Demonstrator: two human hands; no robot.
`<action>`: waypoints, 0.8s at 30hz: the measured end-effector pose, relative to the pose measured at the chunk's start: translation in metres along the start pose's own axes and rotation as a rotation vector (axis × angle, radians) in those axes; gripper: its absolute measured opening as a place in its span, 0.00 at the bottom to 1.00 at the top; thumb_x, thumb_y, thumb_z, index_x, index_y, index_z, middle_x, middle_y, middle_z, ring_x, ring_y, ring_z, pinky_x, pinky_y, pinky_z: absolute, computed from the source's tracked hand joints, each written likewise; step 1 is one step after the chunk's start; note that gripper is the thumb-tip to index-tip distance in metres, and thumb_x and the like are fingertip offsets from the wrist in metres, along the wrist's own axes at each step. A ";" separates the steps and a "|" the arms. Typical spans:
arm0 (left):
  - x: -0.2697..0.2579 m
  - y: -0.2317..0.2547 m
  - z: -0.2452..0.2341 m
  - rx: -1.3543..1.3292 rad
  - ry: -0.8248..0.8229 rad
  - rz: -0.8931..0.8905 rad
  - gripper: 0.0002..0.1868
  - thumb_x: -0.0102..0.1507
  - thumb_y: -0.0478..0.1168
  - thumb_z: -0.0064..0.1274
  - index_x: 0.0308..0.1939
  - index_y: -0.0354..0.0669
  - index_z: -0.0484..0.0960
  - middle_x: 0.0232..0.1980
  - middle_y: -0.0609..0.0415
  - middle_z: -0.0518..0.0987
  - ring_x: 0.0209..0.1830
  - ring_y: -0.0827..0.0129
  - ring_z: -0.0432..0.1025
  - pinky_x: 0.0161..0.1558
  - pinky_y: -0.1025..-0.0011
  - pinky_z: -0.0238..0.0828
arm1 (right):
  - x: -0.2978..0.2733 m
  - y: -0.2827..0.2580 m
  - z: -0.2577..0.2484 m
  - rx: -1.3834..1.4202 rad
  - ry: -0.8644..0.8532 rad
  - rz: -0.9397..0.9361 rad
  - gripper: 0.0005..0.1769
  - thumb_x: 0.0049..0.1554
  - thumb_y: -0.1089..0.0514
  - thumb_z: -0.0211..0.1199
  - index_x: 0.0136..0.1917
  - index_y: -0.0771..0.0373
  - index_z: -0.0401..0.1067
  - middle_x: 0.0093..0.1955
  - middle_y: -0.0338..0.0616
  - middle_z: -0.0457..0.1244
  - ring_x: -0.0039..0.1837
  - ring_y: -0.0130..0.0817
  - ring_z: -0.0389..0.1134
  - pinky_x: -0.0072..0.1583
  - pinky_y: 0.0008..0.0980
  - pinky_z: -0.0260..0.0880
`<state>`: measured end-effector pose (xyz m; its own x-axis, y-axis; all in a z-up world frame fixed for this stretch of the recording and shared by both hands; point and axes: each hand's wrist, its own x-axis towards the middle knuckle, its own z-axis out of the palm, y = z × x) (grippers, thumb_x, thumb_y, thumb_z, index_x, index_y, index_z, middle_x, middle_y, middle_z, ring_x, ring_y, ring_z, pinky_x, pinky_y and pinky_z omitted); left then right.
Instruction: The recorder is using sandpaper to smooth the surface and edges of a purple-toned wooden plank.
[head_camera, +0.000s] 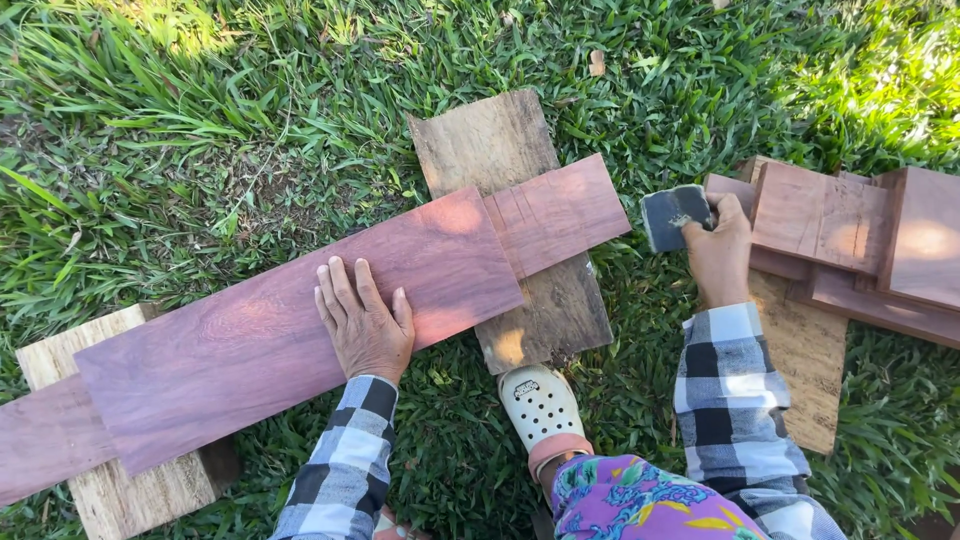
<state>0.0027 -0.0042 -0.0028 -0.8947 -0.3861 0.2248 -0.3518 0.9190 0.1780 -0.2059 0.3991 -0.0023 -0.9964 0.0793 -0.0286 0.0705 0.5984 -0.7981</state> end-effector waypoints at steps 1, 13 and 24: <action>0.001 0.001 0.000 -0.001 0.002 -0.002 0.36 0.67 0.50 0.52 0.73 0.33 0.62 0.78 0.31 0.55 0.81 0.38 0.47 0.78 0.43 0.43 | 0.002 -0.005 0.002 0.000 0.000 -0.003 0.18 0.60 0.74 0.60 0.63 0.65 0.67 0.57 0.51 0.64 0.52 0.33 0.67 0.48 0.28 0.71; 0.001 0.001 -0.001 -0.015 0.018 0.007 0.36 0.67 0.50 0.53 0.73 0.33 0.62 0.78 0.31 0.54 0.81 0.38 0.47 0.78 0.43 0.42 | -0.040 -0.055 0.073 -0.583 -0.022 -0.574 0.12 0.63 0.60 0.71 0.59 0.60 0.74 0.46 0.45 0.70 0.46 0.36 0.70 0.50 0.40 0.68; -0.001 0.001 -0.002 -0.012 0.012 0.005 0.36 0.67 0.50 0.53 0.73 0.32 0.62 0.78 0.31 0.55 0.81 0.38 0.47 0.78 0.42 0.43 | -0.052 -0.006 0.069 -0.404 0.124 -0.602 0.21 0.67 0.70 0.54 0.72 0.63 0.69 0.74 0.53 0.63 0.78 0.47 0.62 0.78 0.44 0.60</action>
<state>0.0040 -0.0035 -0.0006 -0.8931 -0.3822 0.2370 -0.3437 0.9200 0.1886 -0.1579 0.3363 -0.0382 -0.8574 -0.2804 0.4316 -0.4517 0.8120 -0.3697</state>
